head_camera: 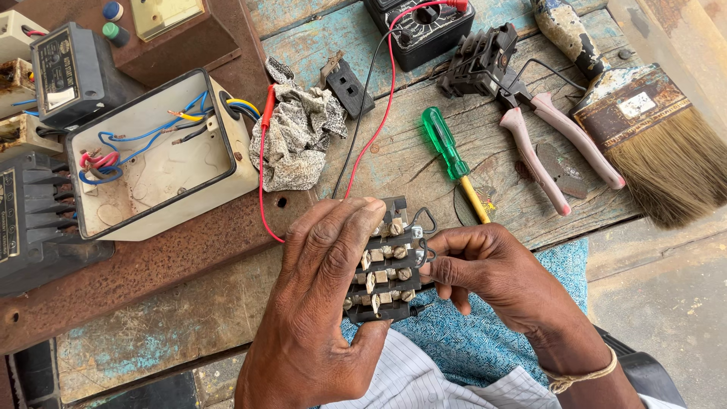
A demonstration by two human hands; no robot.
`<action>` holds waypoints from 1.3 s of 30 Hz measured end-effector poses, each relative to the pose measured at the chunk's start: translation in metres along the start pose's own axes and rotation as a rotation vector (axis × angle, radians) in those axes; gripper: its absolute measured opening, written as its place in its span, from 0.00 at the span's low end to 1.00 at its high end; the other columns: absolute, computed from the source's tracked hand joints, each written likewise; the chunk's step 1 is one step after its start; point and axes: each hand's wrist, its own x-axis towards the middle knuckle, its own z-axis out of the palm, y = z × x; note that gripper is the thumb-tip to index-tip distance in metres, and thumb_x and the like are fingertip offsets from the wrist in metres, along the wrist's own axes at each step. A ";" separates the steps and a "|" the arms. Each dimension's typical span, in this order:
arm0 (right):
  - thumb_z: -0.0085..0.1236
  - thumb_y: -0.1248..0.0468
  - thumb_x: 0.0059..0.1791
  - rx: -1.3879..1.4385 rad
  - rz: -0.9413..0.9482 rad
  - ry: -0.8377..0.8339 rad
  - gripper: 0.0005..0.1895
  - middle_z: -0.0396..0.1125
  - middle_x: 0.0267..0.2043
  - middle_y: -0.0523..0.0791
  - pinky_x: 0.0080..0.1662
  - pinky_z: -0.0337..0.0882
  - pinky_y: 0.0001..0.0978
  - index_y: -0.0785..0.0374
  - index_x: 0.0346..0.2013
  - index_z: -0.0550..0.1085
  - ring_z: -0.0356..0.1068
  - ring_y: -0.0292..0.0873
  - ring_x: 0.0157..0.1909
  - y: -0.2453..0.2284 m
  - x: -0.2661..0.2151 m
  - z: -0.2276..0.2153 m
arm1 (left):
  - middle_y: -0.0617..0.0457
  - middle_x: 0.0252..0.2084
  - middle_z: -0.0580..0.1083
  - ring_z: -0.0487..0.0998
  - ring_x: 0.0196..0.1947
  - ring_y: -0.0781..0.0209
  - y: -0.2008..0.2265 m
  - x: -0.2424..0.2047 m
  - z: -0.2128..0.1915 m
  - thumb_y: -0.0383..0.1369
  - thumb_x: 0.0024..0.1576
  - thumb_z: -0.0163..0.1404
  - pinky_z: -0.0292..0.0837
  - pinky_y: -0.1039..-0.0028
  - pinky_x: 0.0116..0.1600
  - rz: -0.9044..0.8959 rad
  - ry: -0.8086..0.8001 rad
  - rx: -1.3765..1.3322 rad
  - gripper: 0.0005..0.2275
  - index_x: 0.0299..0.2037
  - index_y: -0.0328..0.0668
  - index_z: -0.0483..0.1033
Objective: The person unscrews and removes components from an electrical terminal block using a screwdriver, then cleans the parts with a brush and a cloth before reassembling them.
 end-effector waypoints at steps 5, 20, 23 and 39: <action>0.65 0.67 0.44 -0.021 -0.023 -0.029 0.09 0.72 0.22 0.44 0.21 0.66 0.25 0.71 0.34 0.83 0.68 0.34 0.21 -0.001 0.000 -0.001 | 0.36 0.67 0.65 0.64 0.70 0.34 -0.001 0.000 0.000 0.23 0.40 0.58 0.57 0.50 0.75 0.004 0.005 0.009 0.39 0.68 0.31 0.60; 0.65 0.65 0.44 0.001 -0.010 -0.060 0.08 0.69 0.19 0.43 0.21 0.64 0.25 0.69 0.33 0.82 0.66 0.34 0.19 0.006 0.001 -0.001 | 0.36 0.67 0.65 0.64 0.71 0.34 -0.001 -0.001 -0.001 0.24 0.40 0.59 0.58 0.49 0.75 -0.004 -0.009 -0.015 0.40 0.69 0.31 0.59; 0.65 0.65 0.44 -0.013 -0.014 -0.070 0.09 0.69 0.20 0.43 0.21 0.65 0.26 0.71 0.32 0.82 0.66 0.34 0.19 0.007 -0.001 0.000 | 0.36 0.67 0.65 0.64 0.71 0.34 0.001 -0.001 -0.002 0.24 0.39 0.60 0.57 0.50 0.74 -0.027 -0.021 -0.020 0.41 0.69 0.32 0.59; 0.63 0.64 0.46 0.001 0.037 -0.103 0.10 0.69 0.19 0.42 0.21 0.65 0.25 0.70 0.31 0.82 0.65 0.33 0.20 0.022 -0.014 0.008 | 0.37 0.65 0.66 0.63 0.69 0.34 0.010 0.005 -0.009 0.24 0.39 0.60 0.57 0.51 0.71 -0.060 -0.138 -0.058 0.41 0.68 0.33 0.58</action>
